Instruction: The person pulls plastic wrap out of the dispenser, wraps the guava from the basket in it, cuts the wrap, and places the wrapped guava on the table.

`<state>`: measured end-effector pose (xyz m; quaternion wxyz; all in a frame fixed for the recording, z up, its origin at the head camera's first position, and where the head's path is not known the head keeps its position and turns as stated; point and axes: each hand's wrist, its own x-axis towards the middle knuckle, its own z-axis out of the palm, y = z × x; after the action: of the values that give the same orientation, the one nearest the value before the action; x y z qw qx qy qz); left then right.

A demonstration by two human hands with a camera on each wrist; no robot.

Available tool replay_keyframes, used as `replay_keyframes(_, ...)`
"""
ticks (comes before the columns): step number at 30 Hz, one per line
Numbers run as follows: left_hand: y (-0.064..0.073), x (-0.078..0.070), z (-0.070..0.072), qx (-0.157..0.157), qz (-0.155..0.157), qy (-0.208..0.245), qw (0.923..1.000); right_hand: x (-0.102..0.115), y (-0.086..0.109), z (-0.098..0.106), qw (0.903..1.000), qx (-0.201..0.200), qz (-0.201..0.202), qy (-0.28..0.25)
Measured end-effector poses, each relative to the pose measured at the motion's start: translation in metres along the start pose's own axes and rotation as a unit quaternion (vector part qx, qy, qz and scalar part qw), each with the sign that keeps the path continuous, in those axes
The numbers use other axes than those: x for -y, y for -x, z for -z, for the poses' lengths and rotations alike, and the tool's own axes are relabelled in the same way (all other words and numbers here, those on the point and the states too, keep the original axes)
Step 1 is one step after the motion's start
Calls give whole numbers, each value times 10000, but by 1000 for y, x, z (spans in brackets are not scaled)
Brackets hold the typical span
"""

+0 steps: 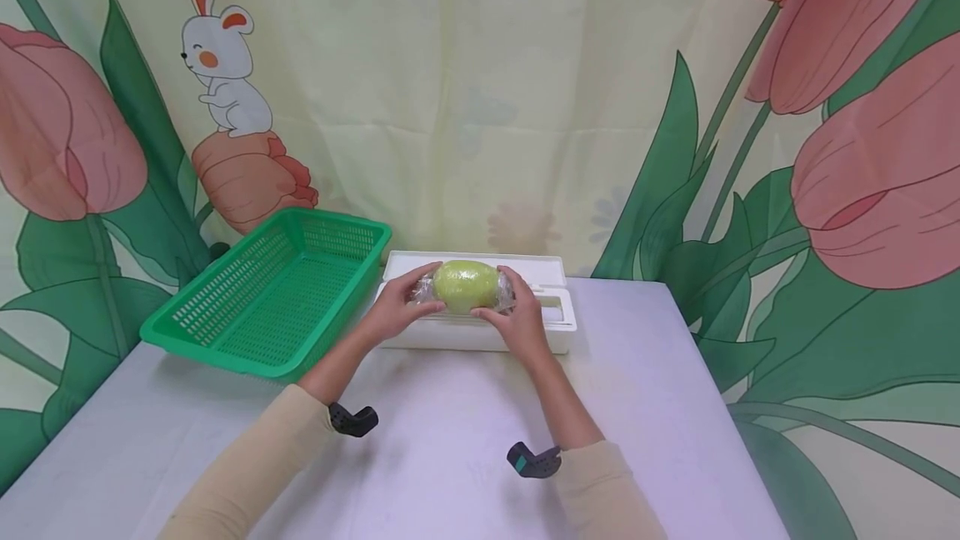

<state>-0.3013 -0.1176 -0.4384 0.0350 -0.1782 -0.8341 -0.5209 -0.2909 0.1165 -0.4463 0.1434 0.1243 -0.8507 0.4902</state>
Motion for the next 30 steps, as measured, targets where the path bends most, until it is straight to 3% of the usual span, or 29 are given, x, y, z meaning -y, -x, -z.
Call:
replay_keyframes(6,-1,-5,2,8,114,133,9998,3,-4,8,9986,264,-229,-387)
replay_keyframes(15,0,-12,9,187,-48,764,9969,10,-6,18,9938,588,-231,-920)
replay_keyframes(19,3,-18,12,229,34,753,9969,23,-4,27,9904,762,-299,-1118)
replay_keyframes(24,1,-18,12,112,-114,777,9969,48,2,36,9881,868,-417,-1198)
replay_keyframes(30,1,-23,14,18,-261,737,9969,45,-2,36,9870,815,-311,-1350)
